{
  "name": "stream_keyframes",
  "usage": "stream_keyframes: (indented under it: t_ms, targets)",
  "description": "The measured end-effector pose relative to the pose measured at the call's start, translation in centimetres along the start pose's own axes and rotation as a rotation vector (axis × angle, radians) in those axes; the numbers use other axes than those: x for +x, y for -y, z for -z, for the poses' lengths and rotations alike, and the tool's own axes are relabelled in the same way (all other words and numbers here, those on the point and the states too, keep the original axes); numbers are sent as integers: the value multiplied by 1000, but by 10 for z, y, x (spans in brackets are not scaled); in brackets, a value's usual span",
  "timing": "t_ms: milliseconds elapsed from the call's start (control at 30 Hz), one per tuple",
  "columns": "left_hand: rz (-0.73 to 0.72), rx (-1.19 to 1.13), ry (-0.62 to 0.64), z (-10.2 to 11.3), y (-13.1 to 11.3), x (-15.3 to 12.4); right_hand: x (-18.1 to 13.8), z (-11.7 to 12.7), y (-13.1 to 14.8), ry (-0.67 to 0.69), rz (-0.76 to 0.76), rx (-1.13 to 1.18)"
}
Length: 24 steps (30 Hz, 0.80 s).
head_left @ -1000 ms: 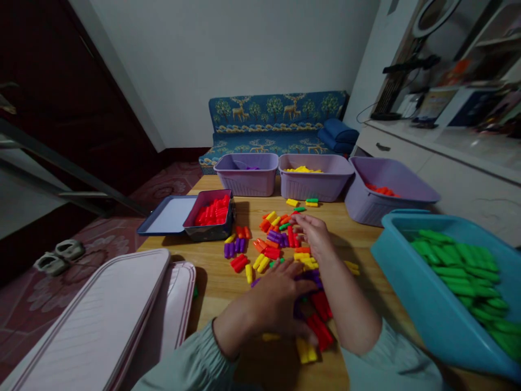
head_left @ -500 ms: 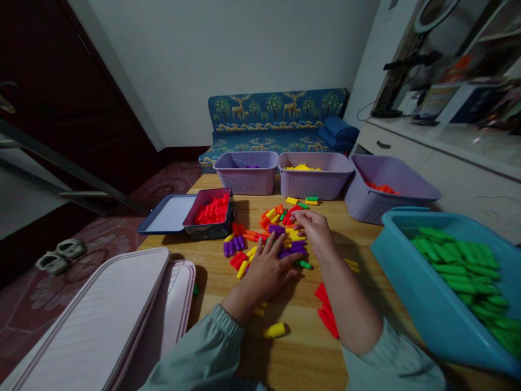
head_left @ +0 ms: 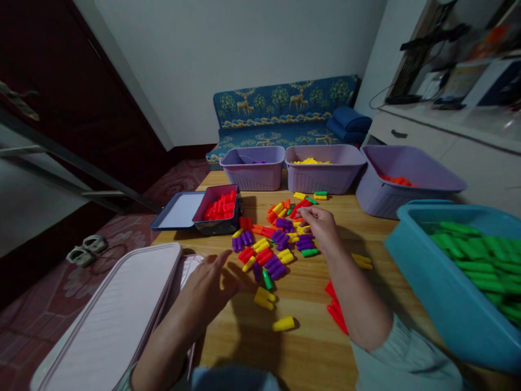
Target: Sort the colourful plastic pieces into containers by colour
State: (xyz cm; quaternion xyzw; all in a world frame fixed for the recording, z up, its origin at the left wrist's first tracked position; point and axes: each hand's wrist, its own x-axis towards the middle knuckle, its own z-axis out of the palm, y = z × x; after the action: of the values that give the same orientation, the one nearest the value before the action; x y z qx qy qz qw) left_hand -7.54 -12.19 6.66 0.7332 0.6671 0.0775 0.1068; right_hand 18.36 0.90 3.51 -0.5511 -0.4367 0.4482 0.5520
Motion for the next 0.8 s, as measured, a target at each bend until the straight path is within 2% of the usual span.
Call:
stream_keyframes:
  t_ms: [67, 133, 200, 267, 367, 433, 500, 567, 633, 800]
  targets:
    - [16, -13, -83, -20, 6, -9, 1, -1, -2, 21, 24, -20]
    - [-68, -37, -135, -39, 8, -17, 2, -4, -5, 37, 55, -61]
    - [-145, -63, -167, -49, 9, -25, -1, -10, -6, 52, 102, -133]
    - [-131, -24, -188, -44, 11, -31, -9, -22, -6, 118, 174, -226]
    - [4, 170, -208, -15, 15, -34, -36, -50, -2, 353, 322, -363]
    - [144, 313, -158, 5, 17, -33, -59, -71, -1, 508, 406, -454]
    - [257, 401, -16, 18, 17, -32, -79, -88, -1, 637, 440, -530]
    - [324, 432, 136, 23, 17, -32, -94, -99, -3, 735, 471, -581]
    - [353, 438, 220, 21, 16, -32, -102, -105, -4, 777, 499, -622]
    - [366, 425, 236, 15, 19, -32, -108, -113, -3, 788, 538, -764]
